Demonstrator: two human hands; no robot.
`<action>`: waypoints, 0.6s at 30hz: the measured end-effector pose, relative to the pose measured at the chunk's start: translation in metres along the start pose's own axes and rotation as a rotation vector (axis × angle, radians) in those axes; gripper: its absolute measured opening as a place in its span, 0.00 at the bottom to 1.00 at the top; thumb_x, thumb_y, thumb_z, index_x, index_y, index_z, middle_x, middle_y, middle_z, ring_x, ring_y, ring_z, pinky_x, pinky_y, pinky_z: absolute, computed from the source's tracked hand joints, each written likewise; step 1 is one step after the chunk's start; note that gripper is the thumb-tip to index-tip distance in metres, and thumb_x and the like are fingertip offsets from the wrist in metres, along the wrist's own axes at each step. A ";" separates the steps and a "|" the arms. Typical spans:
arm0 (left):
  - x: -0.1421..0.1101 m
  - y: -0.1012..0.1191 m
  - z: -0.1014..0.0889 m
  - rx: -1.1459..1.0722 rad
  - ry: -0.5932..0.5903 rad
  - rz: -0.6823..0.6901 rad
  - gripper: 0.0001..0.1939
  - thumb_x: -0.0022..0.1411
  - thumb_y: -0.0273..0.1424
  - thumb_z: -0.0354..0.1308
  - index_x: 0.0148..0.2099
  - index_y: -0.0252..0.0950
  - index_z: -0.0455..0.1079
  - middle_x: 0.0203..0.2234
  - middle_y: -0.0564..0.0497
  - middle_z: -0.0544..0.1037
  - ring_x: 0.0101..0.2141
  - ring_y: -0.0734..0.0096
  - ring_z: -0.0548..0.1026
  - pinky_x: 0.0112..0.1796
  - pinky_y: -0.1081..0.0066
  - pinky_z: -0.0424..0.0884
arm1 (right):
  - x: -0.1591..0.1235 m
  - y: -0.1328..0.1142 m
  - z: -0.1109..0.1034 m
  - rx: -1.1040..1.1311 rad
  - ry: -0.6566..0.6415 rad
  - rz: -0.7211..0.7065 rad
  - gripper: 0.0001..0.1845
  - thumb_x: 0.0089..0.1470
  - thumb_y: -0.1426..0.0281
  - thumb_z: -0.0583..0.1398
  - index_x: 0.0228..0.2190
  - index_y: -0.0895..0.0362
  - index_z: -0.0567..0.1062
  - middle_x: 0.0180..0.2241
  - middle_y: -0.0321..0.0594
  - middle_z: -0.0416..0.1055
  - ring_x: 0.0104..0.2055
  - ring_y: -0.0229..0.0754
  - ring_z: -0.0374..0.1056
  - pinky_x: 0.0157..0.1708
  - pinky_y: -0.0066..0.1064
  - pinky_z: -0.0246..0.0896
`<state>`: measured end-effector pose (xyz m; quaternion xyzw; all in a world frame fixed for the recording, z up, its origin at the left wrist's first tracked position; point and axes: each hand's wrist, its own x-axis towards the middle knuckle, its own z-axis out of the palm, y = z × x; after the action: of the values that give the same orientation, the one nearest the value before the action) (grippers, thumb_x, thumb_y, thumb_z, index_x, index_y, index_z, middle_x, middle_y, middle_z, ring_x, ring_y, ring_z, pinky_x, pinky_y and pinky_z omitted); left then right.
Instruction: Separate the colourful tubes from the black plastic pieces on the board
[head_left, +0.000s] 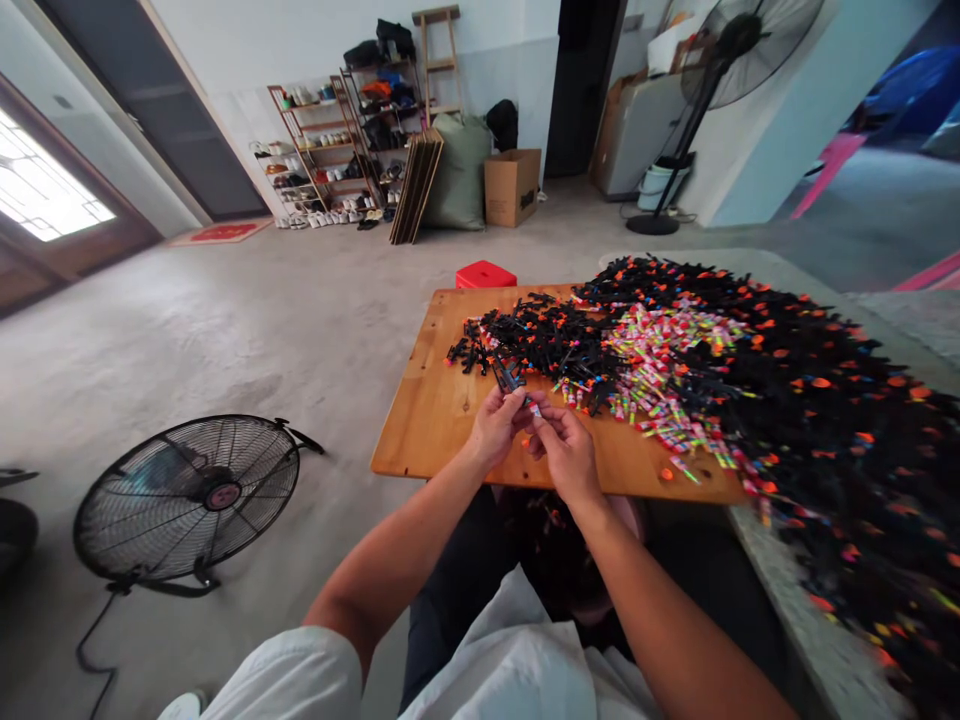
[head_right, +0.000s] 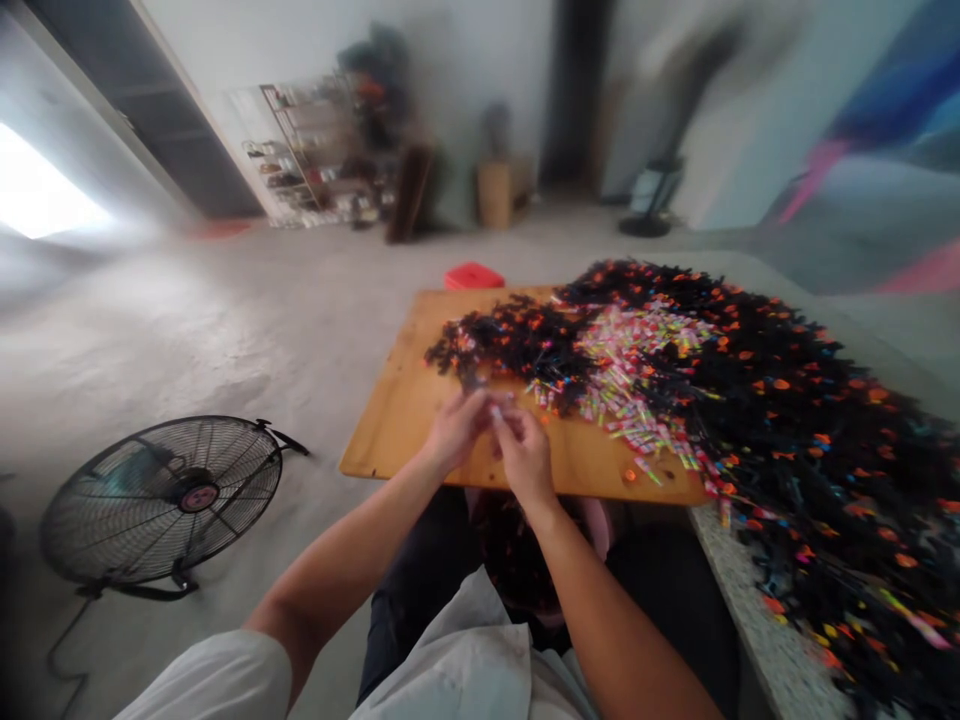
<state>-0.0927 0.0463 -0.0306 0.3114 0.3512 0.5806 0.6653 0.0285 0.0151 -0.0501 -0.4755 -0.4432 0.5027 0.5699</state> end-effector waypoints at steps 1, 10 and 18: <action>-0.001 0.001 0.001 0.008 -0.002 0.002 0.21 0.58 0.43 0.72 0.43 0.35 0.68 0.38 0.47 0.82 0.31 0.70 0.80 0.31 0.72 0.73 | 0.000 -0.001 0.000 0.034 -0.001 0.016 0.25 0.53 0.49 0.69 0.40 0.55 0.75 0.29 0.37 0.78 0.22 0.37 0.69 0.22 0.29 0.65; -0.003 0.002 0.002 0.020 0.005 0.025 0.21 0.58 0.41 0.72 0.44 0.35 0.69 0.39 0.44 0.83 0.36 0.64 0.83 0.42 0.63 0.78 | -0.003 -0.011 0.006 0.243 0.037 0.144 0.21 0.47 0.53 0.71 0.34 0.54 0.74 0.22 0.32 0.74 0.18 0.35 0.64 0.17 0.26 0.58; -0.004 0.003 0.001 0.066 0.043 0.031 0.23 0.57 0.40 0.73 0.48 0.34 0.72 0.38 0.44 0.84 0.35 0.61 0.84 0.45 0.58 0.79 | -0.003 -0.006 0.006 0.255 0.077 0.160 0.22 0.47 0.53 0.72 0.34 0.54 0.74 0.23 0.32 0.74 0.19 0.36 0.67 0.17 0.27 0.60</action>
<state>-0.0938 0.0426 -0.0269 0.3260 0.3798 0.5855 0.6377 0.0233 0.0121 -0.0436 -0.4519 -0.3142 0.5799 0.6006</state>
